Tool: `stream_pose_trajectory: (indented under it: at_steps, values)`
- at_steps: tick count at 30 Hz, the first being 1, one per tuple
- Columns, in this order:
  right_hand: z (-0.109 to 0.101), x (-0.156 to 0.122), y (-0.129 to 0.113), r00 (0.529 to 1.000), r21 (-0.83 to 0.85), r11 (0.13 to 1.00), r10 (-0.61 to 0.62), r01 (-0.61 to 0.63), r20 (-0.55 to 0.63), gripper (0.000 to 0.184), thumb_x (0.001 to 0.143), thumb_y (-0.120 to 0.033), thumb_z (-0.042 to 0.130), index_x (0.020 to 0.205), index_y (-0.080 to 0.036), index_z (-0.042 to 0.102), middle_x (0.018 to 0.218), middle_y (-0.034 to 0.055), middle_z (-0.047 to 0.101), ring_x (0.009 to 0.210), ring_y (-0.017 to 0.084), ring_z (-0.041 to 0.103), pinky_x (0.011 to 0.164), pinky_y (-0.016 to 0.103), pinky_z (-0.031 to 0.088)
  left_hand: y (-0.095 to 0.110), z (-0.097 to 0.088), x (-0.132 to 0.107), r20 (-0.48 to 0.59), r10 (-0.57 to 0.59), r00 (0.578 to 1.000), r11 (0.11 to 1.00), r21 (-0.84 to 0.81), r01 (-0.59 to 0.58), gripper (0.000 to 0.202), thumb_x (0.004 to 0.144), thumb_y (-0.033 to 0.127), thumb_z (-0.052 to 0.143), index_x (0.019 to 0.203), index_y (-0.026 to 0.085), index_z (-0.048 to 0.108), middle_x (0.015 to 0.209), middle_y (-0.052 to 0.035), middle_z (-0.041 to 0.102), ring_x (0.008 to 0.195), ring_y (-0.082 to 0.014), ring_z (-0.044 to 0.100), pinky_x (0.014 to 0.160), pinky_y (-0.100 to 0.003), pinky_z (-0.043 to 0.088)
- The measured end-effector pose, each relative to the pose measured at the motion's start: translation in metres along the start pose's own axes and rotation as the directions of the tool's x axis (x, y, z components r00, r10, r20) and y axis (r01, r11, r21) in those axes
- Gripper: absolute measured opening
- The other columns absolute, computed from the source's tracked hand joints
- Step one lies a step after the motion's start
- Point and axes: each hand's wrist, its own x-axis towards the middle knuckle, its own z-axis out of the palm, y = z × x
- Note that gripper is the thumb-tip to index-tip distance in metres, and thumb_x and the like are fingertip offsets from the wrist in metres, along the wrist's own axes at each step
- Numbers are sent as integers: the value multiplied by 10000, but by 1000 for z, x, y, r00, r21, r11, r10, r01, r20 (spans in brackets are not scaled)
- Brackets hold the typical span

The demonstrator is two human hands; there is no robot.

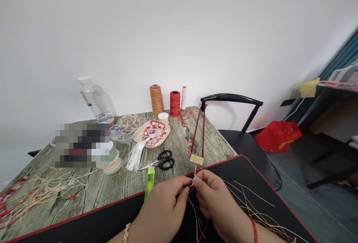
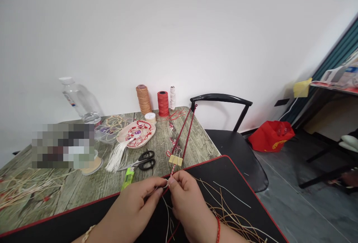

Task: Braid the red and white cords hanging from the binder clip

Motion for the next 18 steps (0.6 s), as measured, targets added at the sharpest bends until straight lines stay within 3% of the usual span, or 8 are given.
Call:
stream_pose_trajectory:
  at_steps: [4, 6, 9, 12, 14, 16, 18]
  values:
    - [1, 1, -1, 1000, -3, 1000, -1, 1, -6, 319, 749, -445, 637, 713, -219, 415, 451, -141, 284, 386, 30, 146, 394, 207, 88, -4, 2, 6, 47, -80, 996, 997, -7, 81, 192, 890, 300, 501, 789, 226, 646, 648, 29, 639, 597, -158, 570, 545, -258, 347]
    - [0, 2, -1, 1000, 2, 1000, -9, 9, -16, 312, 752, -434, 638, 715, -220, 413, 447, -145, 275, 380, 29, 147, 396, 208, 90, -4, 1, 6, -15, -62, 998, 997, 37, 62, 228, 903, 287, 479, 740, 215, 621, 670, 17, 610, 625, -160, 560, 576, -268, 379]
    - [-1, 2, -1, 999, 13, 1000, -22, 22, -28, 305, 758, -437, 630, 725, -218, 421, 445, -146, 275, 376, 29, 157, 396, 208, 93, -1, -4, 1, -231, 107, 967, 980, 191, -63, 237, 911, 233, 451, 733, 206, 604, 1001, -66, 605, 972, -236, 558, 821, -383, 430]
    - [-2, 2, -2, 999, 9, 999, -34, 34, -13, 316, 757, -456, 622, 715, -209, 429, 461, -128, 347, 370, 24, 184, 389, 207, 103, 7, -7, -10, -339, 349, 874, 896, 394, -204, 183, 885, 190, 480, 768, 206, 621, 1214, -108, 520, 1165, -304, 443, 934, -487, 368]
    - [-2, 2, -2, 999, -7, 999, -46, 46, 6, 322, 753, -462, 622, 702, -201, 439, 473, -108, 408, 365, 23, 223, 382, 206, 122, 9, -3, -15, -295, 490, 820, 822, 471, -321, 160, 866, 150, 498, 804, 209, 633, 1119, -95, 580, 1086, -282, 492, 921, -468, 382]
    - [-2, 2, -2, 999, -19, 999, -44, 44, 5, 313, 746, -441, 634, 692, -197, 444, 474, -99, 428, 368, 26, 262, 380, 201, 149, 8, 5, -16, -211, 600, 772, 745, 499, -443, 189, 863, 113, 491, 800, 215, 637, 899, -54, 646, 922, -238, 558, 885, -436, 408]
    - [-2, 3, -1, 999, -19, 999, -32, 32, -7, 284, 758, -404, 628, 695, -194, 447, 476, -95, 441, 372, 28, 278, 380, 196, 166, 4, 17, -13, -97, 649, 755, 713, 424, -558, 228, 874, 118, 492, 730, 230, 629, 692, -14, 638, 739, -200, 573, 807, -402, 443]
